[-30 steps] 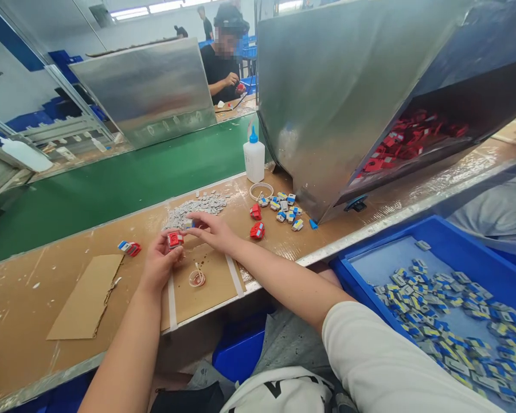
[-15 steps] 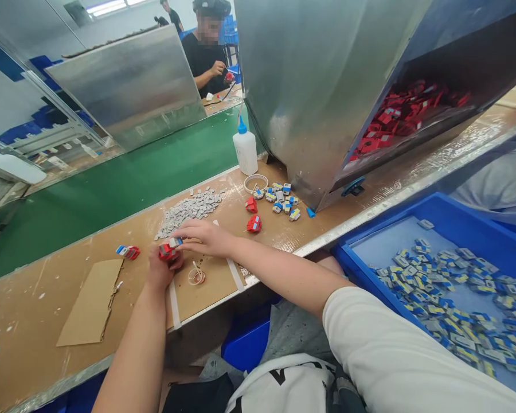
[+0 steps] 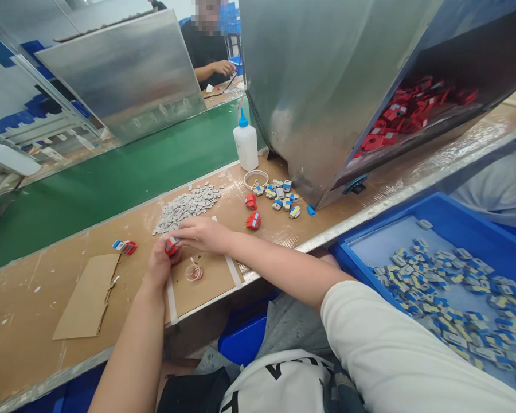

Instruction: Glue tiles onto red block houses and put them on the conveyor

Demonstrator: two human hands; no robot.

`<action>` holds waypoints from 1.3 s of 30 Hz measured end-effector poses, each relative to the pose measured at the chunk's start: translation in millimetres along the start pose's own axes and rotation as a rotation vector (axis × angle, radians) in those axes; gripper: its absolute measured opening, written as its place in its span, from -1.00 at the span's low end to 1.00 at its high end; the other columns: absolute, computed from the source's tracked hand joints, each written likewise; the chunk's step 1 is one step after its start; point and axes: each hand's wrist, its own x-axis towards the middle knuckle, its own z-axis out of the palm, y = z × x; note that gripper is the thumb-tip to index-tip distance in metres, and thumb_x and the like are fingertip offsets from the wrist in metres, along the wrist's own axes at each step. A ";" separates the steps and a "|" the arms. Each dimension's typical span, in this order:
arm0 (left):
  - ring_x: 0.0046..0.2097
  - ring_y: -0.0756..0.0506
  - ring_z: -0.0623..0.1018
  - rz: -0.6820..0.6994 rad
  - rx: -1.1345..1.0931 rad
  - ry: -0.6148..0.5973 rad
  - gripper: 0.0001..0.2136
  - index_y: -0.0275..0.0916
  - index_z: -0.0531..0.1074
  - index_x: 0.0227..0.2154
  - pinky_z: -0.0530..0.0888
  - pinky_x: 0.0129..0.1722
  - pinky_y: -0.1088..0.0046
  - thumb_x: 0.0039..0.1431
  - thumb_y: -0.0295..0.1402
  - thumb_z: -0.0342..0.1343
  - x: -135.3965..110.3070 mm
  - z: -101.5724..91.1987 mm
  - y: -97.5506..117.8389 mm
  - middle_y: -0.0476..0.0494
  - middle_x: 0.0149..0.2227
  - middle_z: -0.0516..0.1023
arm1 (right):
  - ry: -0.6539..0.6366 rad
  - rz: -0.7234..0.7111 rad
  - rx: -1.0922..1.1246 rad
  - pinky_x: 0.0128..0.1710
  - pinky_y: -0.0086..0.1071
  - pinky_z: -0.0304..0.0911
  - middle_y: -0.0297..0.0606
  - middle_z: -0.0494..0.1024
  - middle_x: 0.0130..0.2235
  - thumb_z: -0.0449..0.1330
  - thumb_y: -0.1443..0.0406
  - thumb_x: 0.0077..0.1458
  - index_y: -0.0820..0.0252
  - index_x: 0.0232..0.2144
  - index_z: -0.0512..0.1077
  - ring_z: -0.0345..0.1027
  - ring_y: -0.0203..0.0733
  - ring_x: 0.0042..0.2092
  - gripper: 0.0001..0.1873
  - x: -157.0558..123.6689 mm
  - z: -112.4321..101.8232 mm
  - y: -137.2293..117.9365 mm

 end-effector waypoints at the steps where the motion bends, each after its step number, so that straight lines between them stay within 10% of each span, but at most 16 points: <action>1: -0.61 0.05 0.13 -0.003 -0.027 0.017 -0.37 -0.20 0.39 -0.43 0.09 -0.65 0.55 0.16 0.37 0.03 0.2 1.5 0.7 0.06 -0.61 0.16 | 0.007 -0.001 -0.002 0.02 -0.26 0.40 -0.07 0.57 -0.06 0.07 0.20 0.46 0.17 0.13 0.52 0.46 -0.11 -0.03 -0.65 2.1 2.1 -0.1; 8: -0.49 -0.01 0.38 0.119 -0.015 0.104 -0.43 -0.22 0.49 -0.20 0.32 -0.55 0.52 0.24 0.27 0.10 2.0 2.5 0.2 -0.01 -0.47 0.41 | 0.038 0.102 -0.166 0.24 0.06 0.28 0.11 0.41 0.23 0.28 0.16 0.28 0.24 0.28 0.35 0.31 0.13 0.21 -0.40 12.1 7.6 -15.0; 18: 0.23 -0.30 0.47 0.335 0.490 0.029 -0.47 -0.18 0.34 0.30 0.41 0.20 0.13 0.41 0.01 0.04 -1.2 -5.6 12.6 -0.32 0.20 0.49 | 0.110 0.213 0.257 0.28 -0.12 0.30 -0.04 0.53 0.21 0.32 0.26 0.24 0.18 0.25 0.38 0.42 -0.06 0.24 -0.45 3.4 1.1 9.1; 29: -0.28 -0.23 0.53 0.543 0.942 -0.023 -0.57 -0.16 0.45 -0.16 0.34 -0.32 0.39 0.29 0.15 0.13 12.1 -28.6 30.3 -0.21 -0.29 0.54 | -0.058 0.143 -0.080 0.06 -0.14 0.33 -0.04 0.58 0.04 0.34 0.21 0.22 0.20 0.07 0.41 0.46 0.00 0.06 -0.58 5.4 -10.7 5.2; 39: -0.45 -0.10 0.35 0.558 0.803 -0.305 -0.51 -0.14 0.40 -0.38 0.18 -0.42 0.41 0.14 0.23 0.22 20.7 -32.0 37.4 -0.04 -0.47 0.41 | -0.191 0.037 -0.138 -0.24 -0.31 0.10 -0.25 0.52 -0.26 0.26 -0.08 0.26 0.15 -0.23 0.38 0.34 -0.13 -0.25 -0.58 1.9 -16.0 -2.4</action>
